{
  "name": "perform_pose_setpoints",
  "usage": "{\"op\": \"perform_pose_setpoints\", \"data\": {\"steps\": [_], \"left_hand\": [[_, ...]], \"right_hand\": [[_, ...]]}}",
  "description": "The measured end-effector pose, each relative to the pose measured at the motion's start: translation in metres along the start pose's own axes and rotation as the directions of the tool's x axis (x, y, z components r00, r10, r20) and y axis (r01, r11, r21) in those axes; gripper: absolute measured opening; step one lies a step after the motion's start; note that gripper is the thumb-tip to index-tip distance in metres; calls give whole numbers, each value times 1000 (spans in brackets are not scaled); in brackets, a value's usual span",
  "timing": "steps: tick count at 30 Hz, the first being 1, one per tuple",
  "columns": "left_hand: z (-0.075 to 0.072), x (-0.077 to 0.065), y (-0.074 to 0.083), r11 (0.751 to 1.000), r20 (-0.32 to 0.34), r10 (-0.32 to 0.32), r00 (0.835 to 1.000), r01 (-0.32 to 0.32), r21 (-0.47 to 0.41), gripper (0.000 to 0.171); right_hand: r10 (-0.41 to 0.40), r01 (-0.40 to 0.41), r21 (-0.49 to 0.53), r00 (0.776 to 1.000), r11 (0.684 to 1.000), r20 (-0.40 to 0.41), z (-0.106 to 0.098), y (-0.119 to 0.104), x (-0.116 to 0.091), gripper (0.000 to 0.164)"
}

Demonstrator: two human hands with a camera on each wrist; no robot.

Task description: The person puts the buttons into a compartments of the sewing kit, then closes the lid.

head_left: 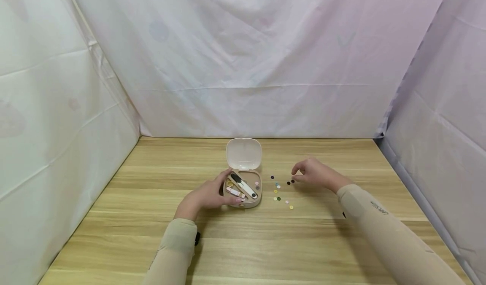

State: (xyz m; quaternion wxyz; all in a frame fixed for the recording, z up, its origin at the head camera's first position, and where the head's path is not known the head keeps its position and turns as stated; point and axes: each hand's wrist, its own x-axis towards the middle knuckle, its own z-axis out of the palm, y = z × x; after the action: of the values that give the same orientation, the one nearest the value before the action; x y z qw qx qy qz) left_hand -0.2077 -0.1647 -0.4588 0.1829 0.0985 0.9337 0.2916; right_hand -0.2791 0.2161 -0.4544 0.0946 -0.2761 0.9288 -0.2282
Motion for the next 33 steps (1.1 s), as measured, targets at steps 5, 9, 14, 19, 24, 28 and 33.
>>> {"op": "perform_pose_setpoints", "data": {"steps": [5,9,14,19,24,28,33], "left_hand": [[-1,-1,1,1000,2,5,1000,-5,-6,116],[-1,-1,1,1000,4,1,1000,-1,-11,116],[-1,-1,1,1000,4,-2,1000,2,-10,116],[0,-1,1,1000,1,5,1000,-5,-7,115],[0,0,0,1000,-2,11,1000,-11,-5,116],[1,0,0,1000,-1,4,1000,-4,-7,115],[1,1,-1,1000,-3,4,1000,-4,-5,115]], "right_hand": [[17,-17,-6,1000,1000,18,4,3,-1,11],[16,-16,-8,999,1000,27,7,4,-1,10],[28,-29,22,999,999,43,10,5,0,12],[32,-33,27,998,999,53,13,7,0,10],[24,-25,12,998,1000,56,16,9,2,9],[33,-34,8,997,999,63,17,10,3,8],[25,-25,-2,998,1000,58,19,12,4,7]]}}
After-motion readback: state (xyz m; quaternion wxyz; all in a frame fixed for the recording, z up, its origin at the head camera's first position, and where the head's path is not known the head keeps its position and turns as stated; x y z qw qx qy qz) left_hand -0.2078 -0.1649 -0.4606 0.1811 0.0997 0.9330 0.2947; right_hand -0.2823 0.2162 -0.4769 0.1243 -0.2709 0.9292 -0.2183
